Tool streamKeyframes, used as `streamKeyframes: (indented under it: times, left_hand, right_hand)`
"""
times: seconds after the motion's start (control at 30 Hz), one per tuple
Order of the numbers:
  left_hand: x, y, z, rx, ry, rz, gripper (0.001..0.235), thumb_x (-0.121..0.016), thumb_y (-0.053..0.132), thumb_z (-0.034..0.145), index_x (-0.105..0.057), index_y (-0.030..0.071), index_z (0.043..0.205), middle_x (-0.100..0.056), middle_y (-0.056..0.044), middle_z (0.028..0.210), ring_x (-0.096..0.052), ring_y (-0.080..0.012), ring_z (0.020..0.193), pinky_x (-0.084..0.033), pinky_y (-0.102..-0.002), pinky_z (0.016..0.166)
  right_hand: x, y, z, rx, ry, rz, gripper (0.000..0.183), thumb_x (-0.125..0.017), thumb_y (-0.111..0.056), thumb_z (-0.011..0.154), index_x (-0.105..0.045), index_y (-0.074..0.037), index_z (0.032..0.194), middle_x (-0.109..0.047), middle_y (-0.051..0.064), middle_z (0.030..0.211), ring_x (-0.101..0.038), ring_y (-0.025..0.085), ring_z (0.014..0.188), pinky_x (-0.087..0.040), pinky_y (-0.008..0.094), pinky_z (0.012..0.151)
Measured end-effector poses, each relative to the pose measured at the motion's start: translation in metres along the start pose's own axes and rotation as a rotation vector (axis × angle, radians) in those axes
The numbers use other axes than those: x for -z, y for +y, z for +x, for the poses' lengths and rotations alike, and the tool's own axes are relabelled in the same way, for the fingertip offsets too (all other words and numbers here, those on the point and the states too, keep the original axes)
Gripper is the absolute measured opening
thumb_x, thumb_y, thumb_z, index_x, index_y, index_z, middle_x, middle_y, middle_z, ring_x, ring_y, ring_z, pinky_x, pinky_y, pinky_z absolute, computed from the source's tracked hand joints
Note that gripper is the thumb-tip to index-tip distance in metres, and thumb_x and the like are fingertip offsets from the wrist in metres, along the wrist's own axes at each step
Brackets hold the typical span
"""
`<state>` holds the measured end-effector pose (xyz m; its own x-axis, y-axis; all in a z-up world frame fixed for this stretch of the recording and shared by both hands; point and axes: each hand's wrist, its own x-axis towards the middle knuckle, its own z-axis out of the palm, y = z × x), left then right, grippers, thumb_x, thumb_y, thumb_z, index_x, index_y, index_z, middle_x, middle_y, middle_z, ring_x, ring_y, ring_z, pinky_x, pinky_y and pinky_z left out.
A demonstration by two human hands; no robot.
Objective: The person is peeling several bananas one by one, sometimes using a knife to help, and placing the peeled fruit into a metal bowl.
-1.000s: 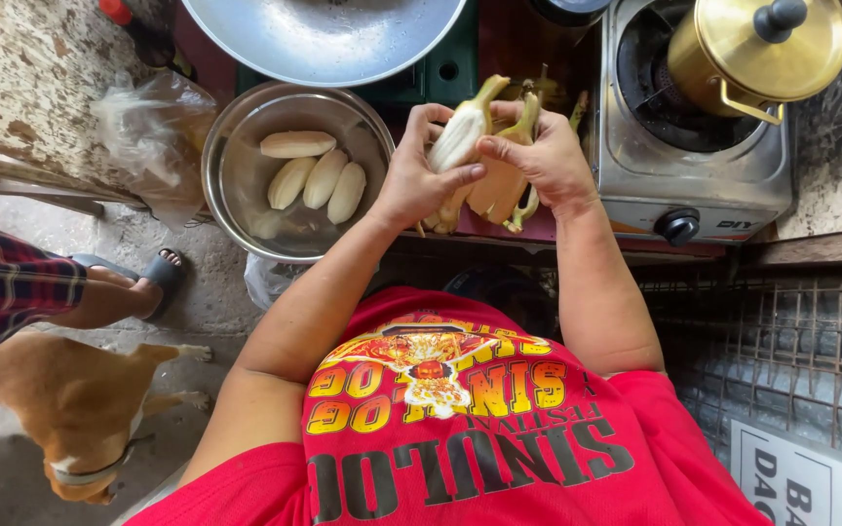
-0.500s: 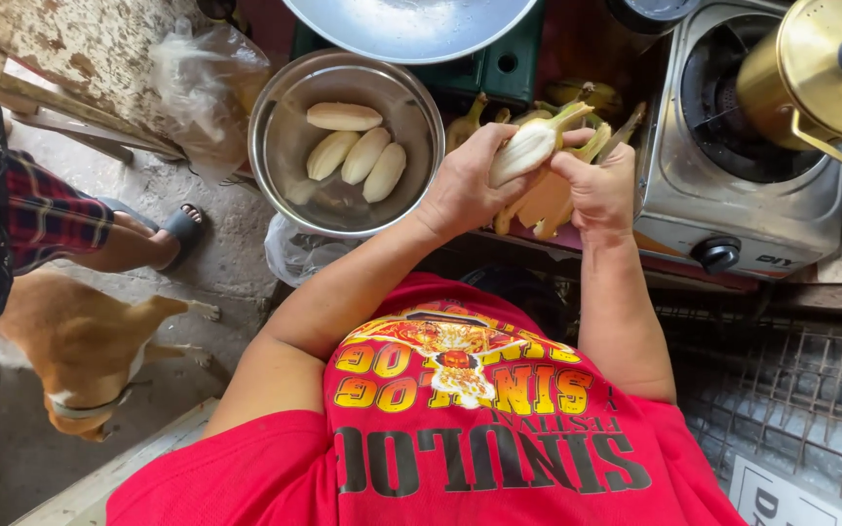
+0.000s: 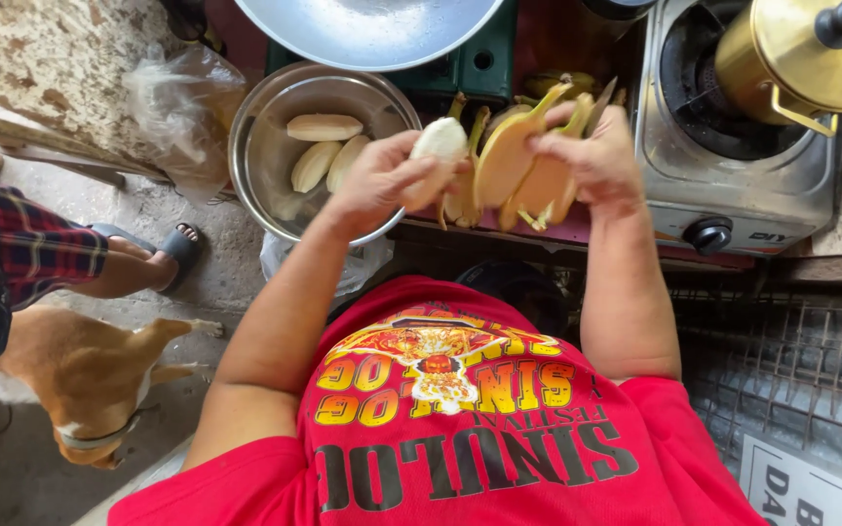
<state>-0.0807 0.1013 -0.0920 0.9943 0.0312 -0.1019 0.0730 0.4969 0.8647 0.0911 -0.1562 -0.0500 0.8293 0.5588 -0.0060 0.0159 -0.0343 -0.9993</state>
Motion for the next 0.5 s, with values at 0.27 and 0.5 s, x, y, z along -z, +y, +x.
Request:
streamKeyframes:
  times: [0.27,0.5]
  left_hand:
    - [0.075,0.023,-0.026,-0.008,0.376,1.376,0.037,-0.067,0.045,0.105,-0.071,0.010,0.114,-0.078,-0.021,0.105,-0.070,-0.0477,0.097,-0.051,-0.054,0.082]
    - [0.116,-0.019,-0.011,-0.098,0.516,1.754,0.048,-0.076,0.032,0.100,-0.063,0.003,0.136,-0.062,-0.024,0.124,-0.061,-0.0469,0.113,-0.054,-0.058,0.091]
  right_hand:
    - [0.086,-0.010,0.054,0.154,0.248,-0.887,0.031,-0.091,-0.037,0.102,-0.070,-0.016,0.090,-0.069,-0.004,0.088,-0.063,0.014,0.082,-0.049,0.040,0.073]
    - [0.045,-0.024,0.020,0.310,0.348,-1.248,0.050,-0.104,-0.041,0.093,-0.074,-0.007,0.114,-0.078,0.010,0.098,-0.072,0.026,0.084,-0.059,0.040,0.072]
